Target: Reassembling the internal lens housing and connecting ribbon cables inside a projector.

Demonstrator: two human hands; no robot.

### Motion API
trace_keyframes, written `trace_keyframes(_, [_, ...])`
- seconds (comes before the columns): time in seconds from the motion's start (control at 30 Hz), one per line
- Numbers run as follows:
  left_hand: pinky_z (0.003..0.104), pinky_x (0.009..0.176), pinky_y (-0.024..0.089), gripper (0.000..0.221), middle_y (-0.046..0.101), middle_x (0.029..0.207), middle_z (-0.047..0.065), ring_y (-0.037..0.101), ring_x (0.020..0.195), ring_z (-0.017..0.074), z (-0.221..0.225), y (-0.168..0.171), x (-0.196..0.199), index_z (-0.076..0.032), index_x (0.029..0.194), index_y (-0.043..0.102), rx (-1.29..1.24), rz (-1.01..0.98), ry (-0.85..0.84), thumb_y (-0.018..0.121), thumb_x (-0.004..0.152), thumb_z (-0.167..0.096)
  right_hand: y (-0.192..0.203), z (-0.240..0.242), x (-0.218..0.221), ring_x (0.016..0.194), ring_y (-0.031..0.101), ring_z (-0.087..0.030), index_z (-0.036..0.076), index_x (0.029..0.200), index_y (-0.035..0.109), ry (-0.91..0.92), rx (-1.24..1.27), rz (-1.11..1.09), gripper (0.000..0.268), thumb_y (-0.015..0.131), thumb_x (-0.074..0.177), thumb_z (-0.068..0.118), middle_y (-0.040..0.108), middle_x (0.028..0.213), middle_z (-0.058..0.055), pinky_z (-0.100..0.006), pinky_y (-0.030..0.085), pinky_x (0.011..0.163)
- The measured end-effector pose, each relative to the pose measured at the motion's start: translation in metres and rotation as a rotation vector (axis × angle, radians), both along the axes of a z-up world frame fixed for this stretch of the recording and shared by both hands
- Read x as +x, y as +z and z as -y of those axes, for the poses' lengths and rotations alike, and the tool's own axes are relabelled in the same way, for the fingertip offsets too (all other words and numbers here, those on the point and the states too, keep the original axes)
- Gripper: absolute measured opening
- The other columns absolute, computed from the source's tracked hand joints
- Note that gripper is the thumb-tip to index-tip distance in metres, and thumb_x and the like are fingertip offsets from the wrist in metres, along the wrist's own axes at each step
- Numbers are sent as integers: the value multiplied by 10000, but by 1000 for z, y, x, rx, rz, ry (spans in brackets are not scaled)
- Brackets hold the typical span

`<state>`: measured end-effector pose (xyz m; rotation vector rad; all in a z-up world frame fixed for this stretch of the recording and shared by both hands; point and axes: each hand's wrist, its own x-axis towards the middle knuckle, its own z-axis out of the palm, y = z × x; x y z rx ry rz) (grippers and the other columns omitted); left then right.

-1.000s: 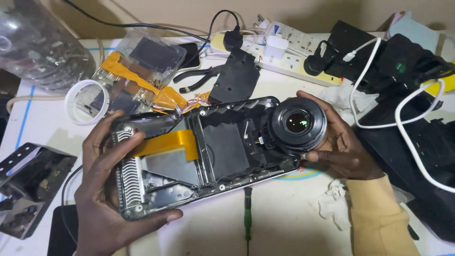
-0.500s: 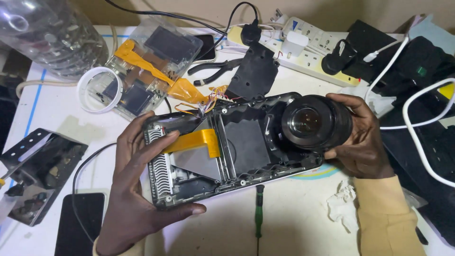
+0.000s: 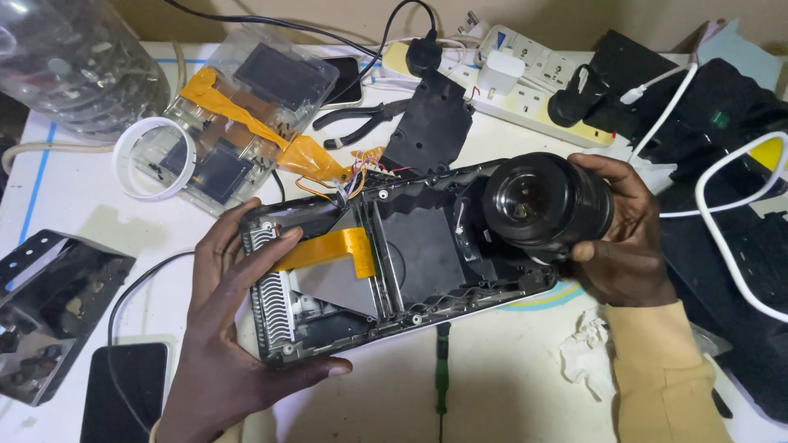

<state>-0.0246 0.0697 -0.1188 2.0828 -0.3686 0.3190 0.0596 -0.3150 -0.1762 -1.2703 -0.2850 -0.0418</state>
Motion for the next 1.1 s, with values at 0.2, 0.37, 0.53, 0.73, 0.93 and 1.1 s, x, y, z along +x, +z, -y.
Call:
trace_keyframes(0.2, [510,1298,314,1043,269,1631,287,304,1597,393,-2,-2,0,-95,1445,528,21,7,-2,903,541,-456,-6,3,4,1218,656,-398,-25,1430,477,18,59,-62,954,811,545,93,627,1341,-251,-486,572,1058])
trace_keyframes(0.37, [537,1289,289,1044,309,1637,289,289,1587,396,-2,-2,0,-119,1464,513,69,25,1,904,561,-469,-11,11,6,1265,632,-410,-10,1477,450,46,29,-54,996,793,545,65,601,1385,-268,-506,570,1050])
trace_keyframes(0.53, [527,1287,290,1053,306,1635,295,284,1588,395,-2,-1,-1,-123,1473,505,88,17,0,912,564,-463,11,-2,-1,1408,546,-432,-46,1494,384,50,-50,-19,1012,790,579,101,524,1476,-281,-556,474,1232])
trace_keyframes(0.73, [532,1305,258,1061,283,1649,259,247,1599,378,-1,1,-2,-125,1487,491,82,-5,-18,925,568,-431,17,8,3,1504,471,-412,-2,1572,340,147,-122,83,1026,766,638,20,464,1556,-275,-564,444,1271])
trace_keyframes(0.93, [511,1292,252,1056,260,1657,241,236,1606,358,0,4,-2,-151,1485,499,77,-51,-8,935,558,-408,44,-15,-5,1432,562,-378,-26,1384,437,95,-314,200,842,803,643,133,547,1472,-273,-505,480,1285])
trace_keyframes(1.1, [521,1292,245,1048,232,1658,227,204,1612,344,1,5,-3,-150,1503,477,70,-74,-25,917,586,-402,54,-10,-5,1443,547,-396,-19,1443,423,137,-429,127,855,765,663,55,528,1499,-275,-527,497,1242])
